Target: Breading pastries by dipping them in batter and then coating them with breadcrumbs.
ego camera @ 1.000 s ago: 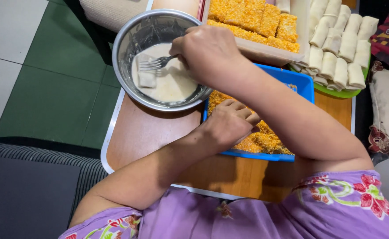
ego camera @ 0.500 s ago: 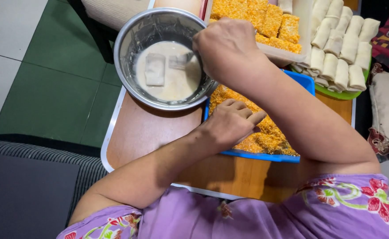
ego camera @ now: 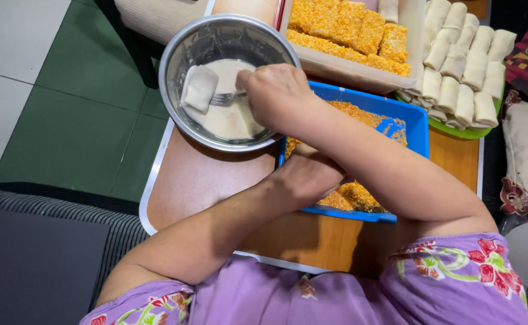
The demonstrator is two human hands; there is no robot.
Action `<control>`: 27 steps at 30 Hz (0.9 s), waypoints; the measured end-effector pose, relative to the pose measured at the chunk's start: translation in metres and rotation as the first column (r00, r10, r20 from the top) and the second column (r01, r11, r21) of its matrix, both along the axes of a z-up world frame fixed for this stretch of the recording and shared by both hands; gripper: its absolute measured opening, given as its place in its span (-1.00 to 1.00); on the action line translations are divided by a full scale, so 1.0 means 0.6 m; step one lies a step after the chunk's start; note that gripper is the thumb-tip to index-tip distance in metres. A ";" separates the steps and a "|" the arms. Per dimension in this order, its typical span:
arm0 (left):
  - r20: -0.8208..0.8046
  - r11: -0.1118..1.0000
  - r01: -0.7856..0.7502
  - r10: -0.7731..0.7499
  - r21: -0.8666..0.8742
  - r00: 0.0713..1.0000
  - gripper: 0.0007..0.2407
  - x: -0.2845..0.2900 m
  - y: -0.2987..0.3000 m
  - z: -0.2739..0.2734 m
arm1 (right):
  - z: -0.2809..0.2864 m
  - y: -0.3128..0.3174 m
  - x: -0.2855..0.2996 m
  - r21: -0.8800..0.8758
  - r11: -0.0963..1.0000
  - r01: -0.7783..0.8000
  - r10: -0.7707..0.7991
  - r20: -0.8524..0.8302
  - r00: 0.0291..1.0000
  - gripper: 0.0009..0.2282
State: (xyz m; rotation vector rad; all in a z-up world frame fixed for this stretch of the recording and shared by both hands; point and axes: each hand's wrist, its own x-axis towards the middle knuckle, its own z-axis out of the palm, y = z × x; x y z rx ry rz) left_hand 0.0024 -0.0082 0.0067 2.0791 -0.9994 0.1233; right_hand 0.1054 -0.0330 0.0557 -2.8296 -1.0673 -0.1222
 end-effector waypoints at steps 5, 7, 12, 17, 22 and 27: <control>-0.063 1.000 -0.005 0.006 0.018 0.998 -0.76 -0.001 0.001 -0.003 | 0.012 0.034 -0.003 -0.049 0.999 -0.009 0.005 -0.083 0.997 -0.53; -0.021 1.000 -0.011 0.011 -0.026 1.000 -0.77 0.000 -0.001 -0.009 | 0.011 0.041 -0.002 -0.071 0.997 -0.015 0.008 -0.105 0.994 -0.45; -0.010 0.998 0.055 -0.055 0.000 0.998 -0.80 0.000 0.003 -0.020 | -0.013 0.038 0.007 -0.064 0.994 -0.089 0.087 -0.031 0.996 -0.44; 0.107 0.998 0.033 -0.027 -0.053 0.994 -0.76 0.001 0.001 -0.028 | -0.014 0.042 0.004 -0.094 0.994 -0.052 0.059 0.066 0.996 -0.41; 0.110 0.987 0.083 -0.067 -0.140 0.992 -0.78 0.001 0.005 -0.035 | -0.009 0.055 0.009 -0.098 0.995 -0.015 0.024 0.093 0.995 -0.40; 0.091 0.990 0.042 -0.030 -0.137 0.995 -0.73 0.001 0.003 -0.027 | -0.019 0.051 0.016 -0.093 0.990 -0.103 0.108 0.051 0.993 -0.41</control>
